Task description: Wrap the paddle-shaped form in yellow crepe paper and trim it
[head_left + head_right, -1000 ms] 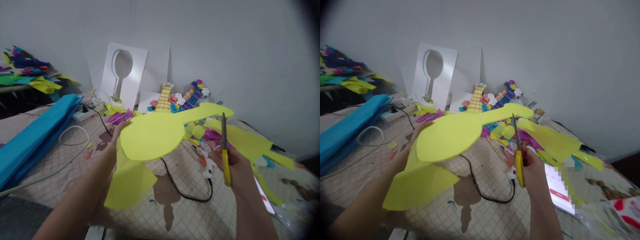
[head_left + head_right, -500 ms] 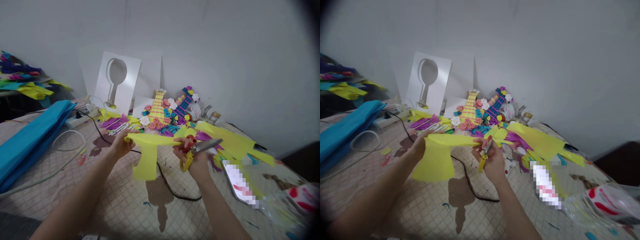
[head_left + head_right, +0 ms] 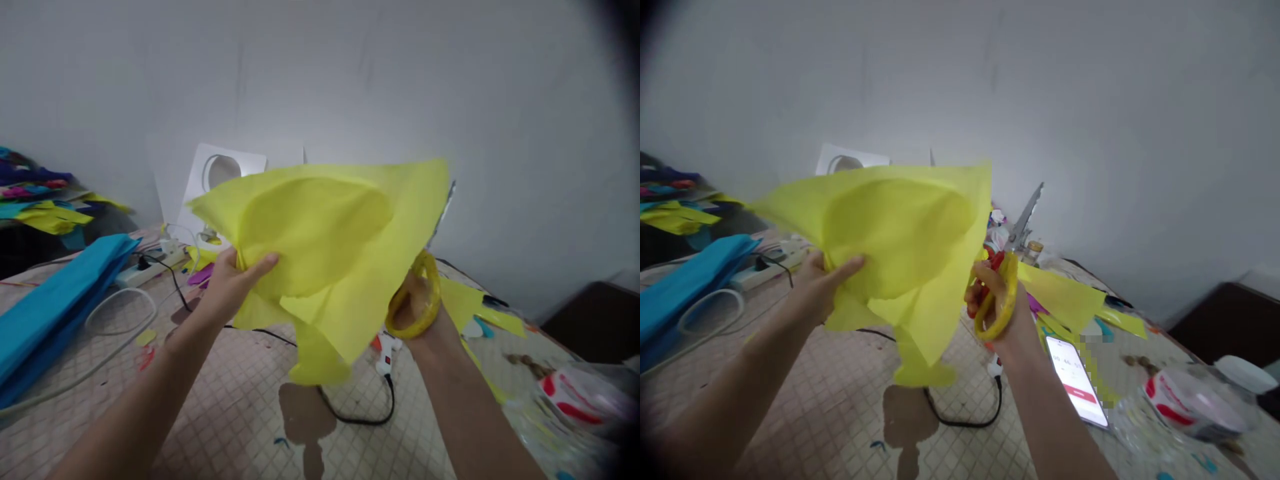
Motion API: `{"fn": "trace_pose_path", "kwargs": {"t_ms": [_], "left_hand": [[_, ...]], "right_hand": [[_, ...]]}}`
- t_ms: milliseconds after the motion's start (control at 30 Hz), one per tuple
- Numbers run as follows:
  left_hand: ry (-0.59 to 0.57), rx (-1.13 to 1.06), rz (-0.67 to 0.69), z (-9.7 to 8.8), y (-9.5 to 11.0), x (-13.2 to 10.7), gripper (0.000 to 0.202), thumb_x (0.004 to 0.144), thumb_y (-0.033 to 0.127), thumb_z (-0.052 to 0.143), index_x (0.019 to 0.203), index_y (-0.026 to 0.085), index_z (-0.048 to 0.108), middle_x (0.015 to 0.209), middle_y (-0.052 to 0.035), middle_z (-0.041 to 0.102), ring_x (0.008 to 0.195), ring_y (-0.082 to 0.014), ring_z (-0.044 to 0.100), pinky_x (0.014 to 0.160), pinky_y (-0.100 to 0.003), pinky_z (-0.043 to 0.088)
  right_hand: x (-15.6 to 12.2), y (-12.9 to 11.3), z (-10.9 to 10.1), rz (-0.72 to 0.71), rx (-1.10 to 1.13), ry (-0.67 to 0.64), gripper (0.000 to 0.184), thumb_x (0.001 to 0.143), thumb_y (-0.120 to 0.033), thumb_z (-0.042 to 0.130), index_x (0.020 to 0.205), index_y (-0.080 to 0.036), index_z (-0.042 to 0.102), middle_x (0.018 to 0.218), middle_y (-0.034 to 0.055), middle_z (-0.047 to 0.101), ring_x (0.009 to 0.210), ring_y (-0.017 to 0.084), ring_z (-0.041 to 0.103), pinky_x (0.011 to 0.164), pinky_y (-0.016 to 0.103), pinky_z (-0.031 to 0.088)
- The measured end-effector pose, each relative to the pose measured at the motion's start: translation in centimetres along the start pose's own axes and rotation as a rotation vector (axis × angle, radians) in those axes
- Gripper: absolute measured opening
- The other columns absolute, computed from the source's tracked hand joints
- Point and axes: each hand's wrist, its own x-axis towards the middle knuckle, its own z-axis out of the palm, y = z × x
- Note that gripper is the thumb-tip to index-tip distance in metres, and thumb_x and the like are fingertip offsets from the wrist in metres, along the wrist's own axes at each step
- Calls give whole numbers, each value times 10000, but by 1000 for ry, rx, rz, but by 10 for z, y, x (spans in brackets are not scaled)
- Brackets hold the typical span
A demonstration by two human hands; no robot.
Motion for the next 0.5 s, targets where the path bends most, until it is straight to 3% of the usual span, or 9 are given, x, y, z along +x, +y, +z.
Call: {"fn": "trace_pose_path", "kwargs": {"t_ms": [100, 200, 267, 400, 500], "left_hand": [[12, 30, -47, -1, 14, 1, 311, 577, 259, 733, 860, 176, 636, 871, -62, 700, 658, -201, 655, 562, -268, 543], [-6, 243, -122, -14, 16, 3, 353, 591, 306, 718, 896, 156, 623, 826, -79, 701, 587, -202, 647, 485, -251, 526], [-11, 404, -110, -24, 15, 5, 351, 590, 316, 706, 890, 156, 620, 747, -58, 696, 546, -199, 633, 415, -226, 491], [-98, 667, -28, -29, 11, 13, 261, 575, 240, 678, 817, 152, 637, 649, -20, 666, 526, -180, 601, 398, -195, 443], [-213, 861, -6, -24, 4, 20, 246, 570, 273, 671, 785, 156, 649, 684, -36, 662, 586, -200, 595, 456, -217, 435]], "right_hand": [[-3, 9, -17, 79, 109, 69, 248, 672, -444, 583, 705, -219, 481, 629, -35, 535, 341, 64, 408, 292, 204, 240], [-8, 20, -41, 99, 156, 140, 255, 654, -409, 625, 682, -207, 473, 668, -49, 528, 319, 22, 334, 303, 189, 180], [-12, 24, -53, 125, 172, 124, 255, 647, -422, 612, 690, -207, 481, 637, -45, 502, 341, 39, 341, 317, 200, 202], [-18, 26, -54, 173, 197, -116, 275, 657, -473, 557, 756, -226, 487, 649, -23, 498, 430, 94, 392, 400, 256, 306], [-17, 37, -37, 260, 127, -362, 269, 723, -472, 533, 779, -214, 486, 641, -30, 476, 442, 77, 368, 418, 237, 262]]}}
